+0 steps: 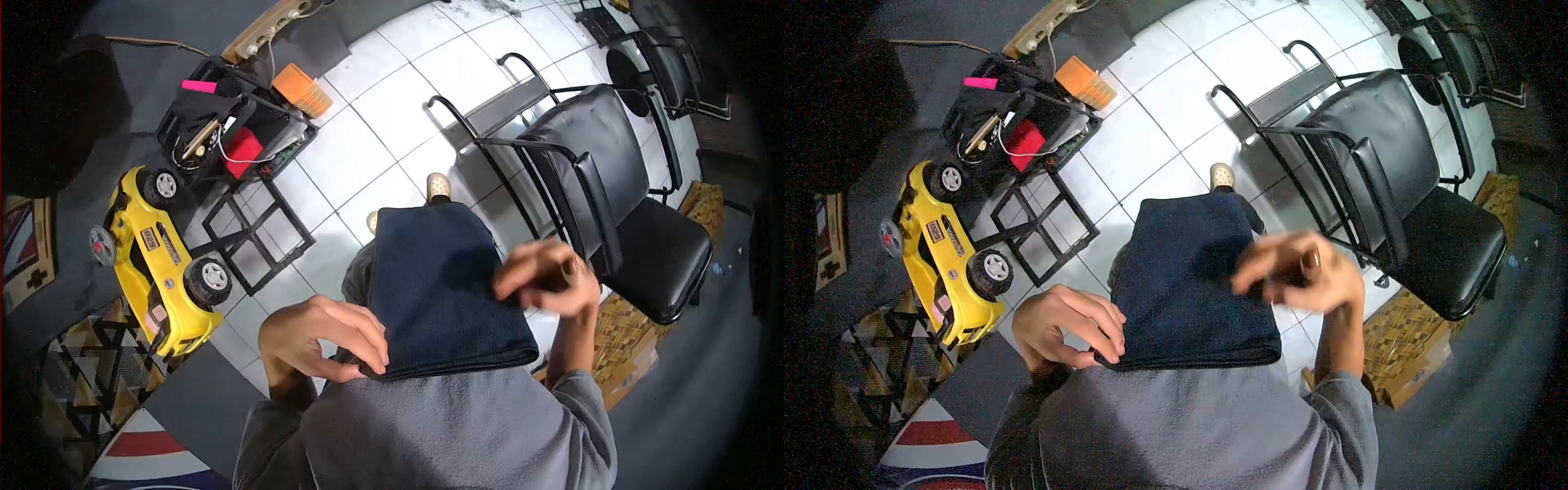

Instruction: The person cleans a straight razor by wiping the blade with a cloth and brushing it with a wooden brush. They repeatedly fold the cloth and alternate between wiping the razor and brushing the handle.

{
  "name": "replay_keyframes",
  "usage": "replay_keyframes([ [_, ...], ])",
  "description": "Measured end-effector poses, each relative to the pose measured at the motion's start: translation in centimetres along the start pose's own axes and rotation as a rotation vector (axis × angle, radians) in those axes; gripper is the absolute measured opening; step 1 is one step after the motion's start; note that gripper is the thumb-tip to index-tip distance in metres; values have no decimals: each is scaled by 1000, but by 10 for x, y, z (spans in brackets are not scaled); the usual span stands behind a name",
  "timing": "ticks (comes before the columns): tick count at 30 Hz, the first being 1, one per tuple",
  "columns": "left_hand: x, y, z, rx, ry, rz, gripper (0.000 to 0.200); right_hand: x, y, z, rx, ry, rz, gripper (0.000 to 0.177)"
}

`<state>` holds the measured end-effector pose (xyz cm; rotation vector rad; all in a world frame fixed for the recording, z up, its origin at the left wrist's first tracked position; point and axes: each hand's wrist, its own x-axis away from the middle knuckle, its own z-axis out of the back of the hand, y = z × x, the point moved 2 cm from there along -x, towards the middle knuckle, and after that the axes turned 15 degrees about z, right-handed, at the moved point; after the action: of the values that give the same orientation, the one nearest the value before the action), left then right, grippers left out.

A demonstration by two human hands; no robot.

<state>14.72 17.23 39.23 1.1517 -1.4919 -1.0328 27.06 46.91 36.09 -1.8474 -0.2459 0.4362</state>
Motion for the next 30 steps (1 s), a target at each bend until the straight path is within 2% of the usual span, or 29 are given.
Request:
replay_keyframes([
  [2, -6, -6, 5, 39, -84, -54, 29, -5, 5, 5, 271, 54, -95, 46],
  [4, -13, -12, 10, 102, -123, -71, 38, 3, 24, -1, 507, -151, -184, 60],
  [5, -16, -21, 16, 6, -94, -111, 60, 7, 29, -5, 544, -205, -282, 65],
  [6, -18, -28, 24, -10, -41, -4, 78, 10, 33, -8, 531, -199, -258, 65],
  [8, -25, -34, 33, -273, 173, 251, 80, 13, 37, -7, 514, -186, -210, 66],
  [9, -25, -43, 30, -322, 218, 390, 75, 15, 37, -5, 512, -168, -228, 64],
  [12, -37, -60, 21, -308, 198, 427, 67, 22, 40, 1, 339, -29, -328, 60],
  [13, -37, -51, 14, -556, 307, 419, 57, 24, 43, 4, 342, -22, -293, 57],
  [16, -42, -57, 10, -477, 407, 319, 51, 29, 52, 13, 388, 45, -189, 50],
  [17, -42, -60, 6, -262, 439, 353, 47, 29, 52, 12, 430, 99, -155, 48],
  [19, -38, -73, 0, -140, 517, 380, 45, 29, 55, 14, 461, 191, -104, 46],
  [22, -33, -101, -17, 91, 662, 418, 43, 35, 65, 25, 344, 286, -280, 40],
  [23, -26, -106, -24, 121, 715, 489, 43, 39, 74, 21, 218, 499, -340, 24],
  [24, -24, -110, -30, 149, 768, 561, 42, 40, 76, 23, 241, 523, -392, 20],
  [26, -39, -118, -43, 248, 1033, 558, 31, 42, 81, 29, 288, 571, -494, 14],
  [28, -51, -114, -44, 214, 1036, 971, 23, 45, 92, 31, 373, 532, -747, 23],
  [30, -73, -108, -42, 258, 1159, 942, 20, 43, 101, 30, 267, 655, -803, 28],
])
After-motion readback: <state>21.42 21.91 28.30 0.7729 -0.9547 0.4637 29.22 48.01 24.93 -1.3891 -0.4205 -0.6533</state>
